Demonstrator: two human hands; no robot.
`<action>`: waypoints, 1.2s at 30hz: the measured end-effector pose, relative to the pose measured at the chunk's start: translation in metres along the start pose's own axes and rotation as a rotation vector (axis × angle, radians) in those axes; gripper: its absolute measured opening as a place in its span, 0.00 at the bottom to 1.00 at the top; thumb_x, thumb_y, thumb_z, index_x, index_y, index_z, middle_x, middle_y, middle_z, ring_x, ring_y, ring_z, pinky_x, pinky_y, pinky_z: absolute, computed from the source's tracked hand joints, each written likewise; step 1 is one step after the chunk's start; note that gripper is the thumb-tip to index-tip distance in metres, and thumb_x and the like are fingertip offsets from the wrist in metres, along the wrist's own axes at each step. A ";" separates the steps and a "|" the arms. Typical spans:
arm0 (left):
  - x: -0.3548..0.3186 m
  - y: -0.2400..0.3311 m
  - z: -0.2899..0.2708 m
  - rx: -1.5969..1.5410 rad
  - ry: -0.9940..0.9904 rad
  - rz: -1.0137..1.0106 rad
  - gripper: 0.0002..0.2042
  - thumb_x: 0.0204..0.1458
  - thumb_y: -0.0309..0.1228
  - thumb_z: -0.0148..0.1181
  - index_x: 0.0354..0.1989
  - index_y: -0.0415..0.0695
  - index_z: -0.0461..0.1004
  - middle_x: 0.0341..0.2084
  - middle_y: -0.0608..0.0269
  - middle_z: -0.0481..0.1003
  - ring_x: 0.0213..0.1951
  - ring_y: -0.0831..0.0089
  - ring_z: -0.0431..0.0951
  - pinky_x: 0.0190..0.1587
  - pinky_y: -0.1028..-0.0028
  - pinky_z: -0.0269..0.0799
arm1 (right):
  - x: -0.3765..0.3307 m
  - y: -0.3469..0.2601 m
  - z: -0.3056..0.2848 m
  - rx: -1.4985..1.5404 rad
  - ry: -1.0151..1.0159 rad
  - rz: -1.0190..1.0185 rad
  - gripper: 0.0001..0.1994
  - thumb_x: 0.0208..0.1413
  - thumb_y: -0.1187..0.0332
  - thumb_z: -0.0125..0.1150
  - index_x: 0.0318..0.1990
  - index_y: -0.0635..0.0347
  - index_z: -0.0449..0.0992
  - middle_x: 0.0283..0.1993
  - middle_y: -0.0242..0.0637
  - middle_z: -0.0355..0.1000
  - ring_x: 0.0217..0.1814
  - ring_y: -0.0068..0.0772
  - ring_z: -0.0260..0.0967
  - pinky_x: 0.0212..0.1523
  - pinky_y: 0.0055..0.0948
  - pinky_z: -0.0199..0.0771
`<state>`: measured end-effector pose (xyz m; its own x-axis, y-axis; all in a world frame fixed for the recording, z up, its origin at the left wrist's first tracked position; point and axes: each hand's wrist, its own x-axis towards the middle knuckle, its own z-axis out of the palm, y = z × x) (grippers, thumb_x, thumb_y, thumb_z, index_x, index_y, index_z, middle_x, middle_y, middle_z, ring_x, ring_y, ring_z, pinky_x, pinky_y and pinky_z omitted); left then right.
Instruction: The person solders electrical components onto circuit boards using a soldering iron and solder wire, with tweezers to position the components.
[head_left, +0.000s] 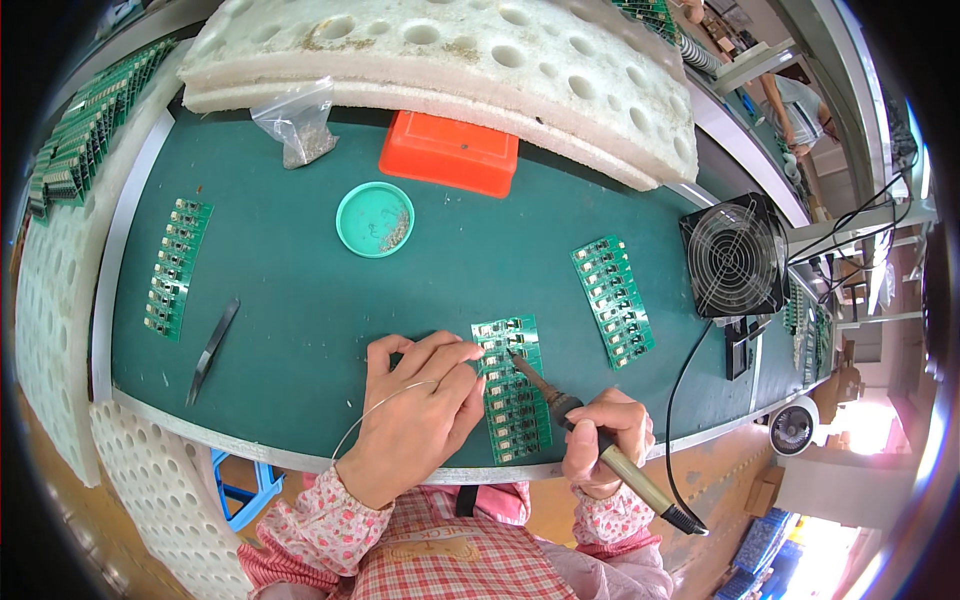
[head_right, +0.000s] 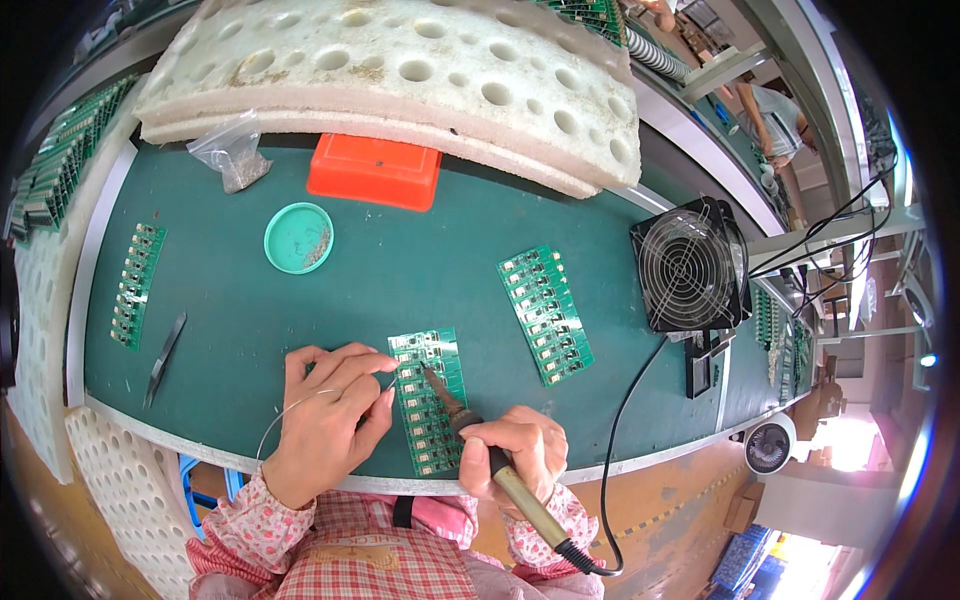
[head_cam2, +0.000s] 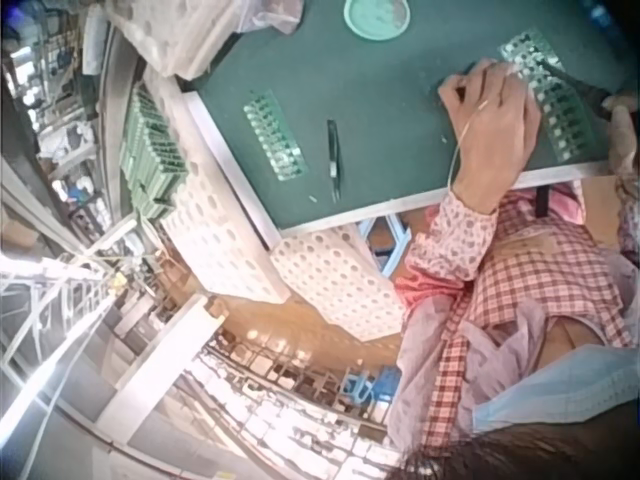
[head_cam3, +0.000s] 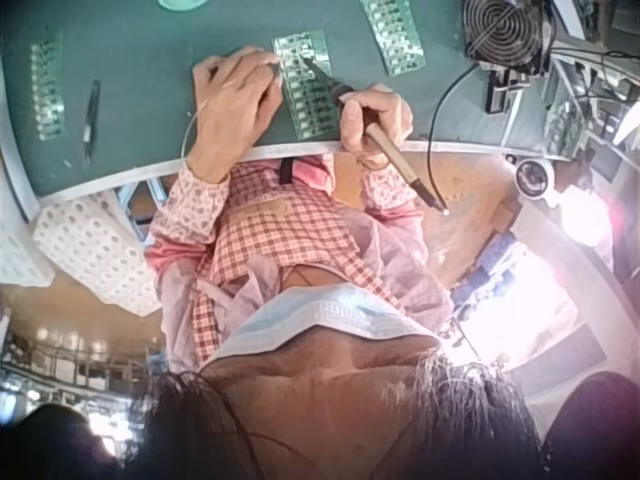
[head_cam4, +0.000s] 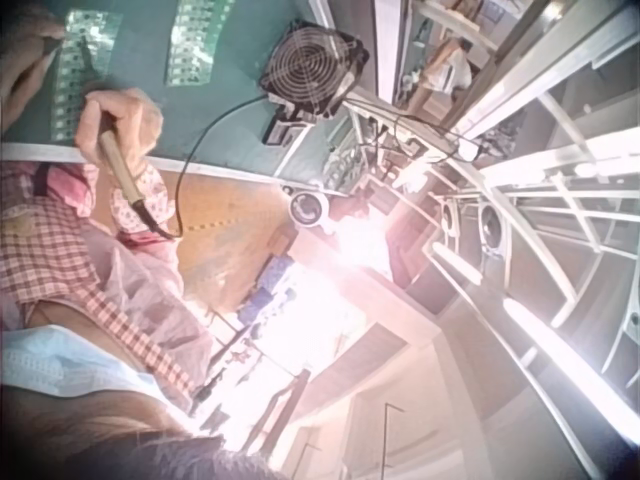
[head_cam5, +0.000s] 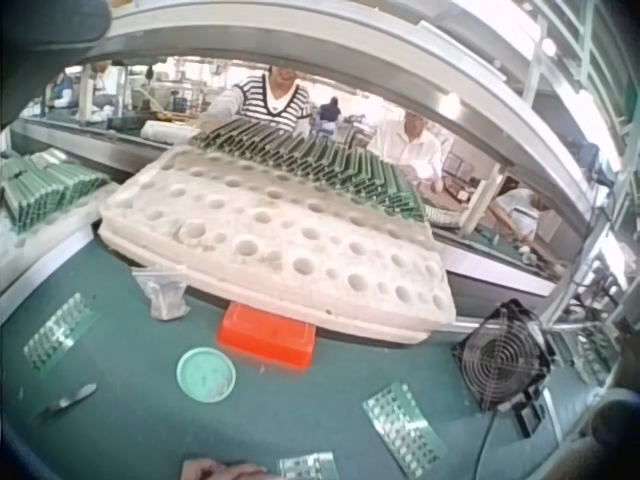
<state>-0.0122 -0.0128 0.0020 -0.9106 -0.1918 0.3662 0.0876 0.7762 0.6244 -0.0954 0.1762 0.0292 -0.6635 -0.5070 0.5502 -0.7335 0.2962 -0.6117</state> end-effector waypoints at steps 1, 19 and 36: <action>-0.001 -0.001 0.000 -0.001 0.004 -0.004 0.04 0.49 0.26 0.64 0.29 0.42 0.75 0.42 0.64 0.79 0.48 0.69 0.77 0.51 0.60 0.62 | 0.003 0.001 0.000 0.009 -0.044 -0.057 0.08 0.58 0.67 0.61 0.35 0.61 0.71 0.19 0.31 0.69 0.15 0.25 0.63 0.18 0.25 0.63; 0.001 -0.003 0.002 -0.001 -0.008 0.012 0.06 0.47 0.26 0.66 0.30 0.43 0.73 0.43 0.66 0.76 0.48 0.70 0.75 0.49 0.62 0.61 | 0.016 -0.004 0.007 0.024 -0.179 -0.160 0.08 0.50 0.75 0.67 0.34 0.61 0.72 0.19 0.29 0.68 0.15 0.30 0.63 0.16 0.29 0.63; 0.000 -0.003 0.002 -0.008 0.000 0.000 0.06 0.47 0.26 0.66 0.30 0.44 0.73 0.43 0.66 0.77 0.48 0.71 0.75 0.48 0.62 0.61 | 0.024 -0.018 0.016 -0.076 -0.208 -0.255 0.07 0.44 0.77 0.67 0.30 0.60 0.73 0.18 0.28 0.67 0.12 0.29 0.61 0.14 0.28 0.60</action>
<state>-0.0138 -0.0141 -0.0017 -0.9103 -0.1918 0.3667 0.0910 0.7717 0.6295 -0.0960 0.1456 0.0441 -0.4189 -0.7245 0.5474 -0.8861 0.1943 -0.4208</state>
